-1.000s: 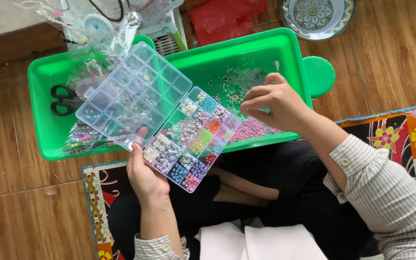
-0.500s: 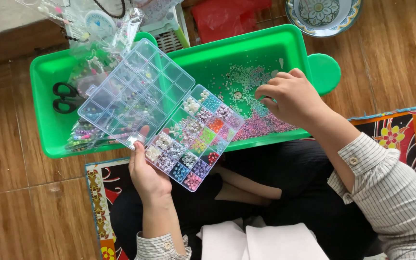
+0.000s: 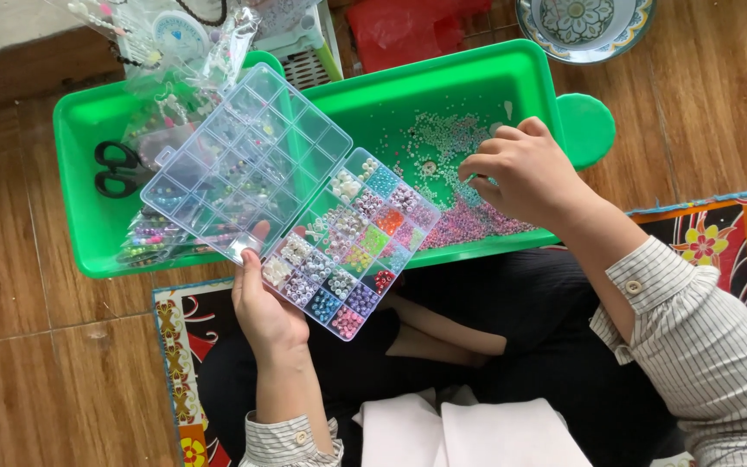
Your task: Sorting and organizing small decorative beads into a multi-compartment plastic storage box.
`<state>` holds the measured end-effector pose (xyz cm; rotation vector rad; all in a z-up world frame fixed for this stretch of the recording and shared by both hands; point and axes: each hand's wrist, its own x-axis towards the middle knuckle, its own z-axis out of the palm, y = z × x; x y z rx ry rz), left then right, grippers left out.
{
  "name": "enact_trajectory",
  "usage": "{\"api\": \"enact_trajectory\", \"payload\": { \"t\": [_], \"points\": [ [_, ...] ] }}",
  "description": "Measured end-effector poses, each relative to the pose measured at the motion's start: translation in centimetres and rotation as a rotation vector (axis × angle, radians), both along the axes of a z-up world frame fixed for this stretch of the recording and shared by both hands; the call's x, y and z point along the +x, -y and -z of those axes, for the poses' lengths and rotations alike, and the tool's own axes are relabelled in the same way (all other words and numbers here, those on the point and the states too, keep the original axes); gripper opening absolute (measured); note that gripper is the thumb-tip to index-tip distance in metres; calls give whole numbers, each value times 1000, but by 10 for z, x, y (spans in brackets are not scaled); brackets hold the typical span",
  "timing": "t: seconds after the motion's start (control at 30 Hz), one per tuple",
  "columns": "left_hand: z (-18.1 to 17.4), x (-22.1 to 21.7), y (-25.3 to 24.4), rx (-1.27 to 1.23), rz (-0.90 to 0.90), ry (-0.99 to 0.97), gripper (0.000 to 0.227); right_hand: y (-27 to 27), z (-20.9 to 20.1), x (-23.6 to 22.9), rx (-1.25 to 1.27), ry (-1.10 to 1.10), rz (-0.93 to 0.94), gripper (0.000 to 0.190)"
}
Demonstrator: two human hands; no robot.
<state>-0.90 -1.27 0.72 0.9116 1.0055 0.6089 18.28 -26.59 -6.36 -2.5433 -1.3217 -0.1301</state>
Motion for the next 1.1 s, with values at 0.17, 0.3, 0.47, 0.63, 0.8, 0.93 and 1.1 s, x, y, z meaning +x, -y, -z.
{"api": "enact_trajectory", "payload": {
  "t": [0.17,0.3,0.47,0.63,0.8,0.93,1.1],
  "points": [
    [0,0,-1,-4,2,-1,42,0,1,1,8,-1,-13,12],
    [-2,0,0,-8,8,-9,42,0,6,2,3,8,-12,11],
    [0,-1,0,-13,6,-1,42,2,2,4,24,-14,-6,11],
    [1,0,-1,-13,13,3,42,4,6,6,-1,-11,-6,12],
    [5,-2,-2,-22,21,34,40,4,7,8,71,14,-37,11],
    [5,-2,0,-33,17,61,41,-2,-3,4,206,-44,-51,7],
    [14,-5,-3,-34,33,88,39,-16,-26,-15,453,-240,-77,13]
  ]
}}
